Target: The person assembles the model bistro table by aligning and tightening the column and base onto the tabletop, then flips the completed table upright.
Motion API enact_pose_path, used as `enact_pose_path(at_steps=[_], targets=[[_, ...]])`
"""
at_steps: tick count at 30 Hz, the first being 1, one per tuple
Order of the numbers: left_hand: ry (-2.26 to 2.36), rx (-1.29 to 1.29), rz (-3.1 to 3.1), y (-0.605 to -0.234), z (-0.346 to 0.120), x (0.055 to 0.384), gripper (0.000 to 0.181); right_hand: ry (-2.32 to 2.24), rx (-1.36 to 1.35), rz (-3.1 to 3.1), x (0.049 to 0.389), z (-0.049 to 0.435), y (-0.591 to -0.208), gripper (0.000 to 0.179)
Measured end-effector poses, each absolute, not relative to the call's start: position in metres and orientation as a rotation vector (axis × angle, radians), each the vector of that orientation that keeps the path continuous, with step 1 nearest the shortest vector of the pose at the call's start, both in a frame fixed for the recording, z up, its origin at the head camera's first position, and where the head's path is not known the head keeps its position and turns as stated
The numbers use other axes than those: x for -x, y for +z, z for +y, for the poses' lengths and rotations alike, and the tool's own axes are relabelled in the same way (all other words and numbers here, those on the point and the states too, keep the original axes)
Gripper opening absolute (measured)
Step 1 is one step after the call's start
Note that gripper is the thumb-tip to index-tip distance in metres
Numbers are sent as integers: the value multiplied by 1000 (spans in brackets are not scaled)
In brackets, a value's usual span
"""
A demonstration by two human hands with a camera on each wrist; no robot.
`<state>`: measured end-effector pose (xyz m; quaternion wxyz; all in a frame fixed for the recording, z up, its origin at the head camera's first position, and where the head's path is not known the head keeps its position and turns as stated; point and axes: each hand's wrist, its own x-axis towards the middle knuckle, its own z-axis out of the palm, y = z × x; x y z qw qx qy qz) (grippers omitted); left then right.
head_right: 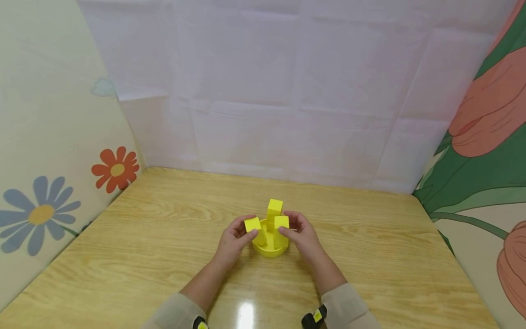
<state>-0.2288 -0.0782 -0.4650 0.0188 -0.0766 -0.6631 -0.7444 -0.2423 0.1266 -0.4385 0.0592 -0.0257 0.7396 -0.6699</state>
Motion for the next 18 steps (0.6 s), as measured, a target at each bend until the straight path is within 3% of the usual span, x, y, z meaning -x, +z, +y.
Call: enact_pose_path(at_steps=[18], targets=[[-2306, 217, -2083, -466, -79, 229, 44, -1992, 92, 2217, 242, 133, -442, 55]])
